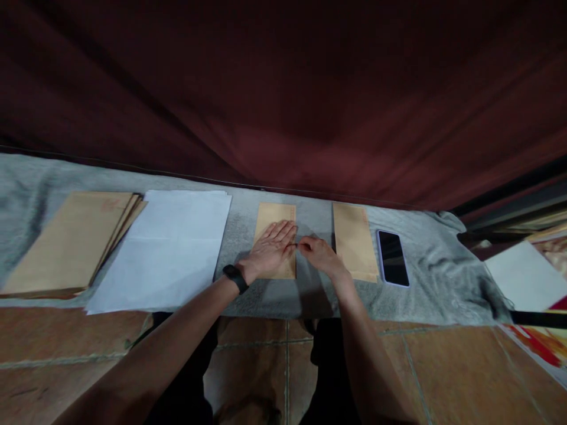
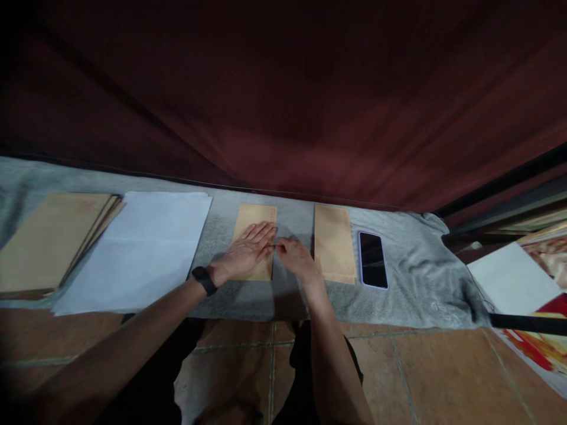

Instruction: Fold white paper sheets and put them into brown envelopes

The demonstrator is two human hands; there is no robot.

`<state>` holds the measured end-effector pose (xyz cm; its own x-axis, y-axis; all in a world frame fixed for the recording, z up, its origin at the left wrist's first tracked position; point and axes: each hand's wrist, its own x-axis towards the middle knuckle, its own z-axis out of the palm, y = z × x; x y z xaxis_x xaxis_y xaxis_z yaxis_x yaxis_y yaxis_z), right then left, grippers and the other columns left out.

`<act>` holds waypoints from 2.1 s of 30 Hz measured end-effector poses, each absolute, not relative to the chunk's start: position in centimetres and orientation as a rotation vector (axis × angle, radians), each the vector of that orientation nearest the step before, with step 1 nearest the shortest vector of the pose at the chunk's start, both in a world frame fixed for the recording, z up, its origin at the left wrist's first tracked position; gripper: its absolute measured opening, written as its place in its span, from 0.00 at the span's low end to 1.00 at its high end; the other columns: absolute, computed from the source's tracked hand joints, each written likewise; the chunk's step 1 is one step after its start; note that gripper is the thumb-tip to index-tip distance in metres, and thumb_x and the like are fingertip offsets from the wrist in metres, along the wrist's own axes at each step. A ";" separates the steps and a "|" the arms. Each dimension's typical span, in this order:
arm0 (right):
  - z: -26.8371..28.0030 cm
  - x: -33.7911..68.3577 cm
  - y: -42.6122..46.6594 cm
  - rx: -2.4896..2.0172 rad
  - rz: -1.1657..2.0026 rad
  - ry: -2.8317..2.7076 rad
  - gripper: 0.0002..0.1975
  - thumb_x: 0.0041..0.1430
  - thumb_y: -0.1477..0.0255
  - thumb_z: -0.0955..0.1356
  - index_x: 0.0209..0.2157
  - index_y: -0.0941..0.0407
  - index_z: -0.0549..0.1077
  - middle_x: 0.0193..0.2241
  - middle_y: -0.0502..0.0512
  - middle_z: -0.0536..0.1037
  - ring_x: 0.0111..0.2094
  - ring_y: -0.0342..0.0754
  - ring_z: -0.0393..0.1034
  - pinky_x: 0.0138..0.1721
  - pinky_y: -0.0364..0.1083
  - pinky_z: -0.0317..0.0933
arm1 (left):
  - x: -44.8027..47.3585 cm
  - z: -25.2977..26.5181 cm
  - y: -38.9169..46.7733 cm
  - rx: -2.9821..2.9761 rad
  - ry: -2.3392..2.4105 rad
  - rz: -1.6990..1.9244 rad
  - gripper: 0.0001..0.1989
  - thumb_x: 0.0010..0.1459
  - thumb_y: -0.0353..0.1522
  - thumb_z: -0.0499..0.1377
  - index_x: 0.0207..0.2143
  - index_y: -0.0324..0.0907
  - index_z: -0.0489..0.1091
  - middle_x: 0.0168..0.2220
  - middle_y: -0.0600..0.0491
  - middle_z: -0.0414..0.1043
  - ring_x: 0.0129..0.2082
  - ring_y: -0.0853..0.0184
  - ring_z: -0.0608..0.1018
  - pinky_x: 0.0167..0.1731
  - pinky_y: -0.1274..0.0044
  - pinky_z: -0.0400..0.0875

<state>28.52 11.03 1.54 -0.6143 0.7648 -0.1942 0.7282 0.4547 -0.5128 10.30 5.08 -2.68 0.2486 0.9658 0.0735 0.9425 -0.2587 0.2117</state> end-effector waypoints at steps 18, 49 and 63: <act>0.3 26.5 10.9 -1.144 0.606 -2.530 0.16 0.73 0.73 0.60 0.52 0.54 0.78 0.55 0.56 0.80 0.56 0.48 0.73 0.59 0.46 0.63 | 12.7 -2.5 -2.4 2.524 1.654 0.358 0.32 0.74 0.46 0.44 0.71 0.36 0.56 0.72 0.43 0.57 0.74 0.58 0.56 0.72 0.64 0.46; -2.1 22.1 7.4 -1.268 0.354 -2.715 0.32 0.75 0.61 0.58 0.74 0.58 0.51 0.74 0.61 0.49 0.75 0.55 0.43 0.74 0.61 0.37 | 13.2 -1.7 -6.6 2.445 1.485 0.357 0.41 0.67 0.53 0.53 0.70 0.33 0.53 0.70 0.37 0.61 0.71 0.55 0.62 0.71 0.63 0.50; -1.9 22.1 9.0 -1.302 0.360 -2.710 0.30 0.75 0.60 0.59 0.73 0.51 0.53 0.75 0.57 0.48 0.75 0.55 0.44 0.73 0.60 0.38 | 13.3 -2.0 -7.1 2.461 1.469 0.384 0.44 0.66 0.54 0.54 0.72 0.34 0.50 0.72 0.38 0.55 0.73 0.55 0.58 0.71 0.64 0.49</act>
<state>22.12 8.96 -1.92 -0.6248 0.7808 -0.0006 0.7539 0.6030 -0.2607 13.26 -7.08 -2.04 0.4573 0.8841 0.0967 0.8183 -0.4608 0.3437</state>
